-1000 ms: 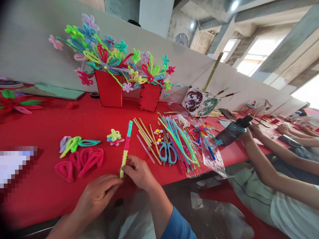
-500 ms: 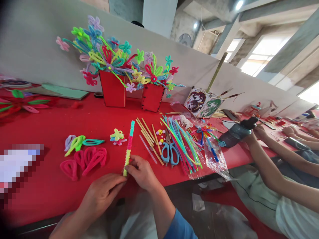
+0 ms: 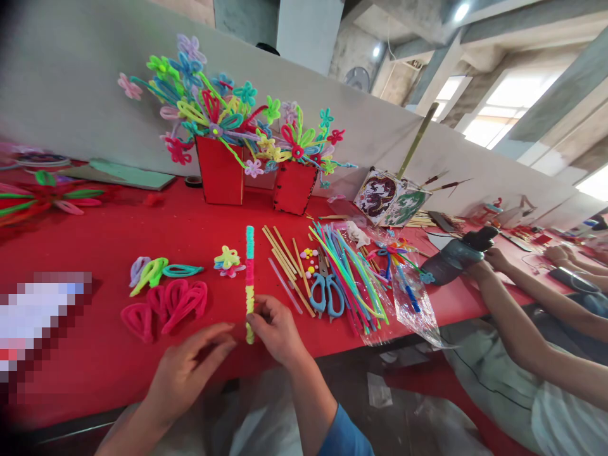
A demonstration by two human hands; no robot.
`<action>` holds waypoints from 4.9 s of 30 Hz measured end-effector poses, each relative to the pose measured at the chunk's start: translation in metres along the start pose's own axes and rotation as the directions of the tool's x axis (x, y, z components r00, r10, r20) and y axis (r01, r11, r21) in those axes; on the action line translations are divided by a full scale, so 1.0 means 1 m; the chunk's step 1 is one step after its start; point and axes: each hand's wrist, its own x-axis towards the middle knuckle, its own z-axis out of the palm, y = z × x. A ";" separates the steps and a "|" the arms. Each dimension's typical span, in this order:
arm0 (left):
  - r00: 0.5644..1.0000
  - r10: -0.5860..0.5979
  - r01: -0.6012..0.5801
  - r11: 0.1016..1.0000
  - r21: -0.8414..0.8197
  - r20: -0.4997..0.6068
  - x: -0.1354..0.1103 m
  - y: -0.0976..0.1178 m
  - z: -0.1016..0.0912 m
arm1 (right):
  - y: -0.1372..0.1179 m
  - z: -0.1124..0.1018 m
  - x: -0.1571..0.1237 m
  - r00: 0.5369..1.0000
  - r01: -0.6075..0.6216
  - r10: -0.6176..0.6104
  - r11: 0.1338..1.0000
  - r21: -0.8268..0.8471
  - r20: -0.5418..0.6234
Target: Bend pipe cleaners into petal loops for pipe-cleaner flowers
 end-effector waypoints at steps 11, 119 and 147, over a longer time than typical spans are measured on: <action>0.639 -0.736 0.263 0.485 -0.834 -0.226 0.027 -0.001 -0.008 | -0.005 0.005 -0.006 0.912 0.406 -0.388 0.813 -0.418 0.131; 0.768 -0.596 0.360 0.705 -0.611 -0.236 0.011 -0.017 -0.010 | -0.002 0.008 -0.010 0.936 0.350 -0.311 0.771 -0.531 0.165; 0.810 -0.573 0.440 0.732 -0.521 -0.122 0.016 -0.003 -0.014 | -0.002 0.007 -0.009 0.937 0.329 -0.343 0.792 -0.515 0.071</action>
